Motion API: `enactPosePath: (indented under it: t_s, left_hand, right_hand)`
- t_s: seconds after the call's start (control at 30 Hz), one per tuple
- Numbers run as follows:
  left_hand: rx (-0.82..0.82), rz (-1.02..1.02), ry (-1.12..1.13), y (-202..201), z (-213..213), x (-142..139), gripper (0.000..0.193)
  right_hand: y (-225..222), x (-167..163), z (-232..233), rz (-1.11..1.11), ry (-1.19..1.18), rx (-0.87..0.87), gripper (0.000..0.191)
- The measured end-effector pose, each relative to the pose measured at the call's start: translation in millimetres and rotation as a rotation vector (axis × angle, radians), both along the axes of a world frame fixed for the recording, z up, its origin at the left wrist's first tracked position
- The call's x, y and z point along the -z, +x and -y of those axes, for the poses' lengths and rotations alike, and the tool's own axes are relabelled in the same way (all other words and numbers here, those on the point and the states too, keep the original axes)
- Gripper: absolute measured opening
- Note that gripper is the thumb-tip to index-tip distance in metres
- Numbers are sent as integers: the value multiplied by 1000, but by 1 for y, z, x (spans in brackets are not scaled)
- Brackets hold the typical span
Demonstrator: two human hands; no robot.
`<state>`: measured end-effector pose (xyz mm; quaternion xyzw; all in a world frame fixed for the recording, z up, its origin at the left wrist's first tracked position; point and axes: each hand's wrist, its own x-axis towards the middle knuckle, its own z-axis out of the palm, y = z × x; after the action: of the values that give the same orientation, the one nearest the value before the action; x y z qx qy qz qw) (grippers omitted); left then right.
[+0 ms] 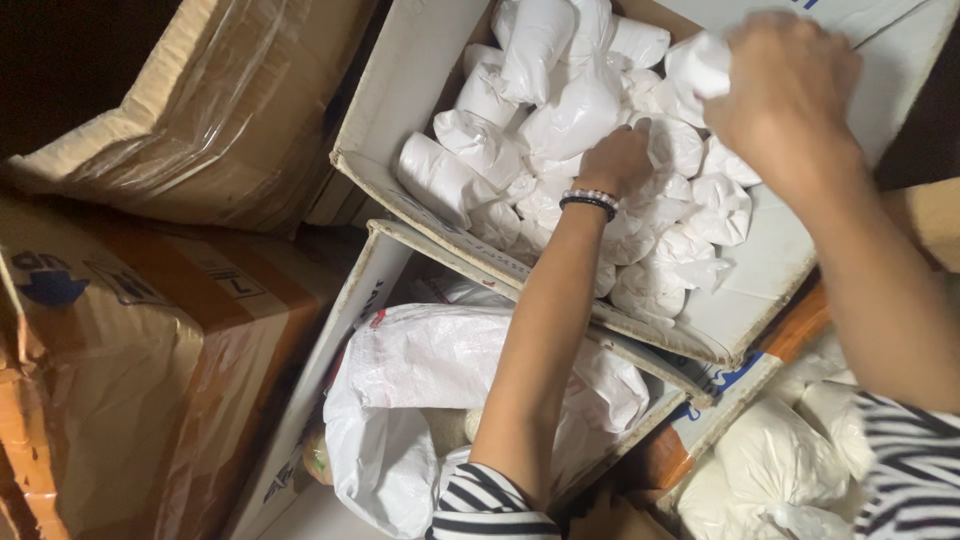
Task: The person repeatedly picks small white plastic-wrapped packages from a cardboard box and places them into a larger bag or container beside them. The hands move items one at a time, occasionally shifting the pile to reach more packages.
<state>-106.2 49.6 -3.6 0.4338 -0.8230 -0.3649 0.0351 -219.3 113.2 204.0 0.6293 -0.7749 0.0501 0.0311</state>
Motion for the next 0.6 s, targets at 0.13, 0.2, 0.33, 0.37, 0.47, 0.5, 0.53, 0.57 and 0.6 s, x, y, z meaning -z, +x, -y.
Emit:
enactPosePath:
  t_s: [0.13,0.2,0.33,0.37,0.47,0.5,0.53,0.57,0.6]
  left_hand:
    - [41,-11,-1,1,1,-9,39]
    - [47,8,2,0,1,-10,37]
    - [22,-15,3,-1,4,-8,34]
    - [25,-16,-9,-1,5,-7,34]
    - [27,14,-16,0,5,-5,34]
    - [27,31,-16,1,5,-5,34]
    - [27,46,-12,2,5,-4,33]
    - [25,61,-7,2,5,-5,33]
    - [25,76,2,3,5,-5,32]
  right_hand:
    - [31,-51,-57,-56,434,-28,39]
    - [46,-60,-70,-62,690,-25,42]
    - [68,-53,-96,-82,986,-135,36]
    - [74,-45,-101,-104,980,-186,38]
    - [85,-23,-118,-110,946,-285,41]
    - [86,-17,-123,-75,918,-282,45]
    - [85,-11,-125,-42,888,-281,50]
    - [83,-6,-126,-22,885,-277,54]
    - [80,-2,-127,0,886,-272,58]
